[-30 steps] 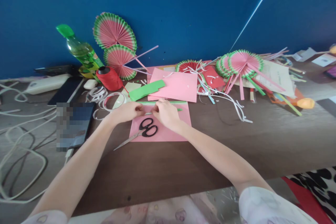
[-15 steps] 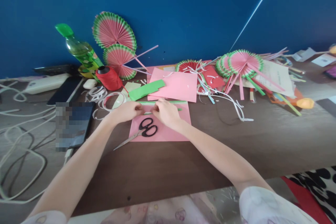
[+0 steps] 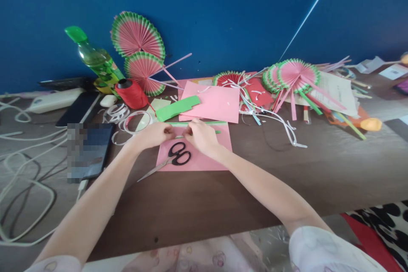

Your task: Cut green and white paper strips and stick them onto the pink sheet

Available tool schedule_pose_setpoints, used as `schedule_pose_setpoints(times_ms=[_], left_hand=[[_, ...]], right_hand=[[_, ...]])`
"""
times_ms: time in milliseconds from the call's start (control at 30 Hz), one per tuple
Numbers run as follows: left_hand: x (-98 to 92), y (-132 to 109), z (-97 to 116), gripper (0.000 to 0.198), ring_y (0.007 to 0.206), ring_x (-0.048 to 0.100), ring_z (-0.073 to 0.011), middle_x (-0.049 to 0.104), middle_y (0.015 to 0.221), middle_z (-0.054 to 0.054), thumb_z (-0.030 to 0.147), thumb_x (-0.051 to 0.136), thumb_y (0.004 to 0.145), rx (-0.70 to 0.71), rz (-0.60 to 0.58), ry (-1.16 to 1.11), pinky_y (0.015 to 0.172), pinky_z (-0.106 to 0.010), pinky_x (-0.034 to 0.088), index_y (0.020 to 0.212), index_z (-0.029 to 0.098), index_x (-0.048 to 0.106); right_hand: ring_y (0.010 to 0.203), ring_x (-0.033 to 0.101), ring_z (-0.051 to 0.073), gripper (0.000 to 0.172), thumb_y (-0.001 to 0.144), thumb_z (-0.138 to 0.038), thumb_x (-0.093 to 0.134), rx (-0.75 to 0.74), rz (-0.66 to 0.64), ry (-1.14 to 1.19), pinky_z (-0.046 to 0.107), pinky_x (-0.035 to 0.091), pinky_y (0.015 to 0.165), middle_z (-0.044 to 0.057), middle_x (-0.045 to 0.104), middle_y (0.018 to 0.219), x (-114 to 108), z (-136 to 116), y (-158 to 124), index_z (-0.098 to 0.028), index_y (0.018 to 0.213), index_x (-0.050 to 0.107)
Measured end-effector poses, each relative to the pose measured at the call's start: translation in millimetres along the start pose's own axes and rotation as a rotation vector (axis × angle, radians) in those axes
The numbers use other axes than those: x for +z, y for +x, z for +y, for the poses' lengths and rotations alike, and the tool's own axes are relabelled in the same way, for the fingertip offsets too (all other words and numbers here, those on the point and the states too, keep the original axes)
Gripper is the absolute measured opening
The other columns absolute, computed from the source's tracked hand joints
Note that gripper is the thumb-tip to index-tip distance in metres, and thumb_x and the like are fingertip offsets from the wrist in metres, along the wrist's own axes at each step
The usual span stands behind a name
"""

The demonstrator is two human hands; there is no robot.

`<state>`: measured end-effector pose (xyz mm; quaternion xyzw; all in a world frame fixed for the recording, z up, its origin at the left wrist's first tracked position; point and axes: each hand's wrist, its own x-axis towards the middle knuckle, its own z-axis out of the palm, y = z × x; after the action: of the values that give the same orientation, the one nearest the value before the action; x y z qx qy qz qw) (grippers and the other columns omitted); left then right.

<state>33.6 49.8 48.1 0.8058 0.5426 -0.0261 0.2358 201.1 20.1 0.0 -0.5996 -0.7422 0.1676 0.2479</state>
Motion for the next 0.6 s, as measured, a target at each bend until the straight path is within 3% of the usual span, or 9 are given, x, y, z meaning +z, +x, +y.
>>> schedule_pose_setpoints(times_ms=[600], left_hand=[[0.0,1.3,-3.1,0.016,0.063,0.052,-0.0149,0.061,0.067,-0.002,0.027,0.047,0.072,0.014,-0.008,-0.029,0.057,-0.026,0.034,0.062,0.017,0.055]], right_hand=[[0.072,0.054,0.014,0.012,0.077,-0.025,0.052,-0.012,0.011,-0.019,0.025,0.030,0.053,0.002,0.060,0.082,-0.1,-0.3,-0.9,-0.019,0.068,0.055]])
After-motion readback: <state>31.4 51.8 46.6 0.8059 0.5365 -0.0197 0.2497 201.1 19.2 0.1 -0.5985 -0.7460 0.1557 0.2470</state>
